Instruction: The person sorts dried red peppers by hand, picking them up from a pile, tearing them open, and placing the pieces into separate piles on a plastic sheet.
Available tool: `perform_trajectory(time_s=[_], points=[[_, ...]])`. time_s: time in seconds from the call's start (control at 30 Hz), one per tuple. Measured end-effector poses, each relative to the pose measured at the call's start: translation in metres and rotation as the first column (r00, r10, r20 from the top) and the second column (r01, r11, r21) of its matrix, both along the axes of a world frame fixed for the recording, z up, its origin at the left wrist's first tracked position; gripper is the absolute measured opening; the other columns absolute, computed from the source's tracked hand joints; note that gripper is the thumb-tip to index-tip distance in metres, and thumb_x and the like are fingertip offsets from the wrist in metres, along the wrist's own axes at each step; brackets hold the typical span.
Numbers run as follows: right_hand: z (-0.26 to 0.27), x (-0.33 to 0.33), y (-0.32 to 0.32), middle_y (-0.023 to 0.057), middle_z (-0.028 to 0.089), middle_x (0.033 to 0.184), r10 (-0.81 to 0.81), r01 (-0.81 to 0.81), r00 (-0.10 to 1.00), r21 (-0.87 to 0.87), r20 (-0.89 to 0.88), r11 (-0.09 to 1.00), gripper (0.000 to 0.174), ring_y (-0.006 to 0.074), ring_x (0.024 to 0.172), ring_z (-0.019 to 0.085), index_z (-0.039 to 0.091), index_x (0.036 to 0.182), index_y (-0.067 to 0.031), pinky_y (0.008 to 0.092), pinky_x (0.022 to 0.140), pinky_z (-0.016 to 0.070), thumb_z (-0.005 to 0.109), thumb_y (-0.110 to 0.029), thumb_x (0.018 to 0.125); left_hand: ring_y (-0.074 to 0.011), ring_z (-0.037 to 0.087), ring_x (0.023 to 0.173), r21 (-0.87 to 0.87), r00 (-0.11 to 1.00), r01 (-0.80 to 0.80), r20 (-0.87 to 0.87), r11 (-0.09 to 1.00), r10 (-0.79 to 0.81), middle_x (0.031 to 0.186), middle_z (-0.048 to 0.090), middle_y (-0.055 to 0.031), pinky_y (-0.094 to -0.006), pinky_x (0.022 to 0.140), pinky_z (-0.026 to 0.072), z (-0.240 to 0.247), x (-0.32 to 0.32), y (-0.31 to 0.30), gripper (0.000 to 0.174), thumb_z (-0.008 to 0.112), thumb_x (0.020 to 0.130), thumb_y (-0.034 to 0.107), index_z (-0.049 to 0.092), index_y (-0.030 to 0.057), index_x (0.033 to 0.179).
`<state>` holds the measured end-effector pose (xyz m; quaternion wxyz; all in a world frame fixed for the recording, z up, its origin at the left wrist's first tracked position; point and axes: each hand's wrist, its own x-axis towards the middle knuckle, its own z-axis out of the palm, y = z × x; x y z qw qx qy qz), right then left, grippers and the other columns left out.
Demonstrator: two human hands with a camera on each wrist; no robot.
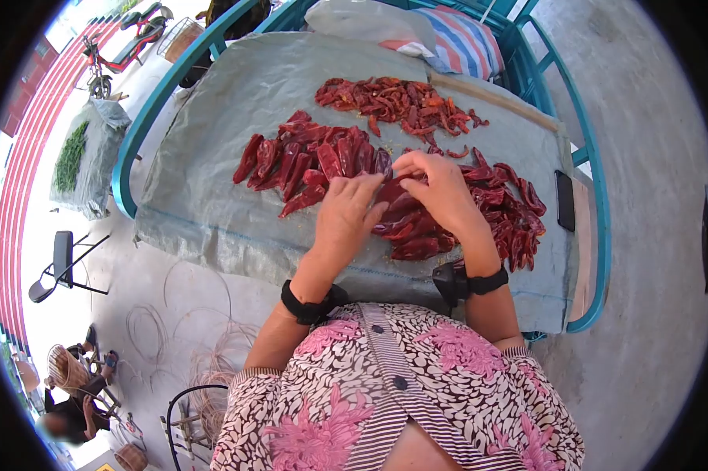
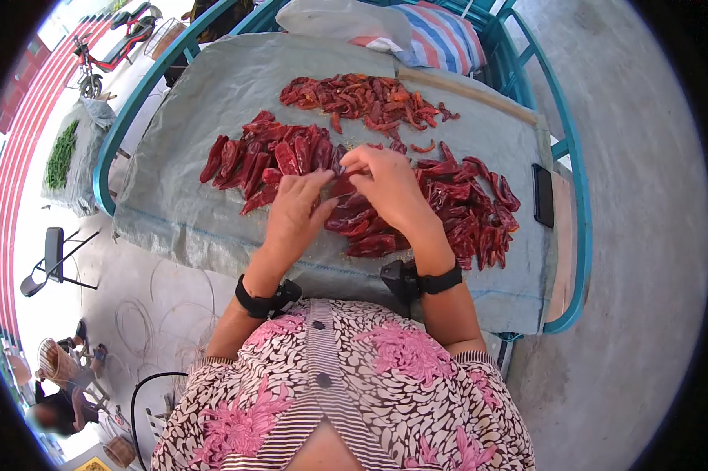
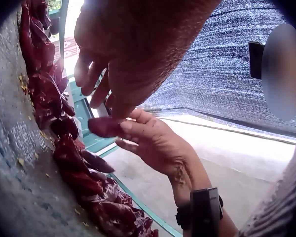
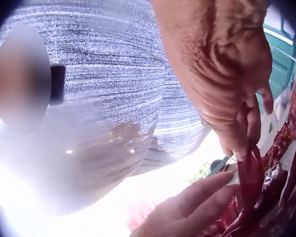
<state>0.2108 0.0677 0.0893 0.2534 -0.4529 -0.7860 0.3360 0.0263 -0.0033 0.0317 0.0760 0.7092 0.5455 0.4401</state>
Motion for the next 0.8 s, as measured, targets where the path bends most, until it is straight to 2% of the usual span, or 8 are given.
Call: perform_trajectory(time_s=[0.07, 0.13, 0.3, 0.37, 0.47, 0.57, 0.7, 0.8], points=[[0.002, 0.0, -0.003, 0.01, 0.075, 0.1, 0.001, -0.014, 0.992, -0.106, -0.127, 0.994, 0.026, 0.0198, 0.099, 0.072, 0.068, 0.115, -0.0028, 0.0317, 0.087, 0.0544, 0.068, 0.0, 0.089, -0.0307, 0.064, 0.096, -0.091, 0.998, 0.055, -0.023, 0.994, -0.058, 0.104, 0.071, -0.0101, -0.0422, 0.081, 0.0539, -0.012, 0.003, 0.0, 0.034, 0.073, 0.088, 0.009, 0.068, 0.0065, 0.121], [-0.001, 0.003, -0.004, 0.0103, 0.075, 0.1, -0.036, 0.005, 0.982, -0.165, -0.188, 0.986, 0.027, 0.0176, 0.1, 0.072, 0.068, 0.117, -0.0027, 0.0303, 0.088, 0.0542, 0.068, -0.001, 0.09, -0.03, 0.067, 0.088, -0.107, 0.998, 0.034, 0.053, 0.994, -0.028, 0.095, 0.071, -0.0125, -0.0408, 0.076, 0.0539, -0.01, 0.006, -0.001, 0.023, 0.069, 0.092, 0.009, 0.068, 0.0058, 0.115], [-0.029, 0.016, 0.021, 0.0134, 0.074, 0.105, -0.16, 0.175, 0.973, 0.076, -0.167, 0.982, 0.023, 0.0257, 0.096, 0.072, 0.067, 0.114, -0.0024, 0.0357, 0.085, 0.0552, 0.066, -0.007, 0.092, -0.0335, 0.068, 0.087, -0.358, 0.934, 0.08, 0.354, 0.93, 0.056, 0.093, 0.07, -0.0141, -0.0436, 0.075, 0.0539, -0.003, 0.004, 0.005, 0.013, 0.064, 0.095, 0.009, 0.067, 0.0077, 0.108], [-0.036, 0.022, 0.031, 0.0125, 0.073, 0.108, -0.258, 0.264, 0.965, 0.181, -0.053, 0.948, 0.024, 0.0302, 0.099, 0.07, 0.068, 0.115, -0.0049, 0.0403, 0.086, 0.0544, 0.067, -0.01, 0.092, -0.0345, 0.068, 0.086, -0.312, 0.942, 0.046, 0.328, 0.949, 0.063, 0.094, 0.069, -0.0143, -0.0447, 0.073, 0.0541, -0.005, 0.004, 0.013, 0.013, 0.064, 0.095, 0.01, 0.066, 0.0074, 0.108], [-0.065, 0.032, 0.051, 0.0118, 0.072, 0.111, -0.277, 0.219, 0.955, 0.383, 0.103, 0.897, 0.025, 0.0344, 0.103, 0.066, 0.069, 0.116, -0.0079, 0.0452, 0.09, 0.052, 0.068, -0.012, 0.091, -0.0356, 0.068, 0.087, -0.198, 0.982, -0.007, 0.181, 0.98, 0.043, 0.097, 0.068, -0.0146, -0.0461, 0.072, 0.0546, -0.011, 0.008, 0.017, 0.012, 0.063, 0.095, 0.01, 0.065, 0.0073, 0.106], [-0.065, 0.022, 0.05, 0.0108, 0.072, 0.11, -0.291, 0.18, 0.917, 0.37, 0.271, 0.911, 0.026, 0.0355, 0.109, 0.063, 0.069, 0.115, -0.0118, 0.0488, 0.094, 0.0478, 0.068, -0.01, 0.089, -0.0354, 0.068, 0.092, -0.221, 0.996, 0.031, 0.086, 0.975, -0.012, 0.1, 0.068, -0.0136, -0.0443, 0.077, 0.0542, -0.02, 0.014, 0.012, 0.013, 0.062, 0.094, 0.008, 0.066, 0.0062, 0.106], [-0.069, 0.018, 0.042, 0.0081, 0.072, 0.107, -0.189, 0.043, 0.926, 0.407, 0.326, 0.912, 0.03, 0.0332, 0.113, 0.06, 0.07, 0.113, -0.016, 0.0475, 0.099, 0.0416, 0.068, -0.006, 0.085, -0.0354, 0.067, 0.094, -0.296, 0.999, 0.034, 0.019, 0.954, -0.029, 0.1, 0.067, -0.0124, -0.0448, 0.079, 0.0539, -0.02, 0.017, 0.004, 0.013, 0.063, 0.093, 0.009, 0.066, 0.007, 0.105], [-0.077, 0.019, 0.04, 0.006, 0.072, 0.105, -0.147, -0.014, 0.915, 0.394, 0.376, 0.919, 0.031, 0.0309, 0.113, 0.06, 0.071, 0.112, -0.0178, 0.0462, 0.101, 0.0386, 0.067, -0.004, 0.084, -0.035, 0.067, 0.094, -0.204, 0.999, 0.015, 0.031, 0.979, -0.009, 0.098, 0.066, -0.0117, -0.0455, 0.077, 0.0536, -0.026, 0.015, 0.004, 0.013, 0.064, 0.092, 0.01, 0.066, 0.0084, 0.105]])
